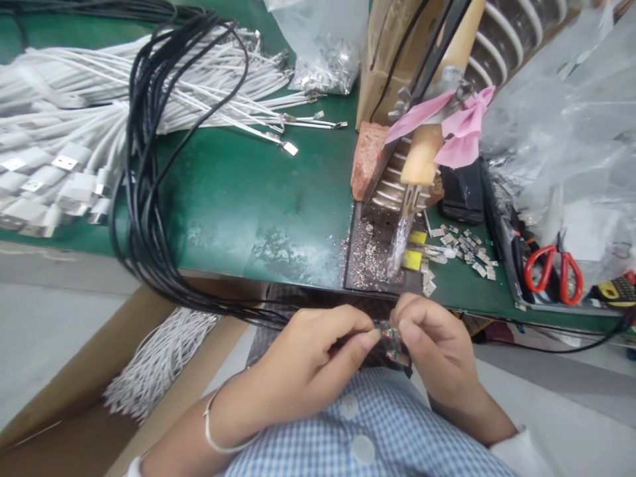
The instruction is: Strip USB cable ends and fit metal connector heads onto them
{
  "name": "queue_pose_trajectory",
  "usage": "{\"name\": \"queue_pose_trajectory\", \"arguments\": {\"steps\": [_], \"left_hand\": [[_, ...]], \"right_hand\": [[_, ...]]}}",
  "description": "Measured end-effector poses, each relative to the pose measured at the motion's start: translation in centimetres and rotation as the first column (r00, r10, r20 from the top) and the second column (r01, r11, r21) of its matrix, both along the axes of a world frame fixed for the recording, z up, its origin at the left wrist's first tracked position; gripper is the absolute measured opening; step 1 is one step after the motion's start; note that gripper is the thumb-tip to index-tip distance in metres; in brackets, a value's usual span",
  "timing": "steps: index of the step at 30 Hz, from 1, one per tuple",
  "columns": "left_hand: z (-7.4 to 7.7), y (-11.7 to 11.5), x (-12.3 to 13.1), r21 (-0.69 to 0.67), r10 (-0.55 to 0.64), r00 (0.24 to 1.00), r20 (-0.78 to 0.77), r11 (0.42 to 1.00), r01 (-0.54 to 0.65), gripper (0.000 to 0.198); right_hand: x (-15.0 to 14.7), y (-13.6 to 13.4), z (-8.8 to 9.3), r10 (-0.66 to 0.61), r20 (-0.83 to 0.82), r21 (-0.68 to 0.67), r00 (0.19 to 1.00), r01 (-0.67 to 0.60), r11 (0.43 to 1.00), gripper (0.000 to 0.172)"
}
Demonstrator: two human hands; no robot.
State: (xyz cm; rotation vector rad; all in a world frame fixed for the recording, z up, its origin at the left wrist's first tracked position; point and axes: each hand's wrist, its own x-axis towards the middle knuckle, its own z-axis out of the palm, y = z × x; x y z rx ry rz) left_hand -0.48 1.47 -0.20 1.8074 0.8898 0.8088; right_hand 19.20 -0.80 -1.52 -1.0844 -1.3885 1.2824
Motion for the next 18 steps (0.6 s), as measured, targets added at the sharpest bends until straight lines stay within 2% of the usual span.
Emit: {"name": "queue_pose_trajectory", "arguments": {"steps": [7, 18], "left_hand": [[-0.27, 0.00, -0.08, 0.008, -0.012, 1.000, -0.017, 1.000, 0.013, 0.015], [0.44, 0.10, 0.00, -0.015, -0.014, 0.998, -0.055, 1.000, 0.013, 0.018]], "right_hand": [[-0.09, -0.02, -0.01, -0.001, -0.011, 0.022, 1.000, 0.001, 1.000, 0.022], [-0.03, -0.04, -0.24, 0.005, -0.019, 0.027, 1.000, -0.005, 1.000, 0.022]]}}
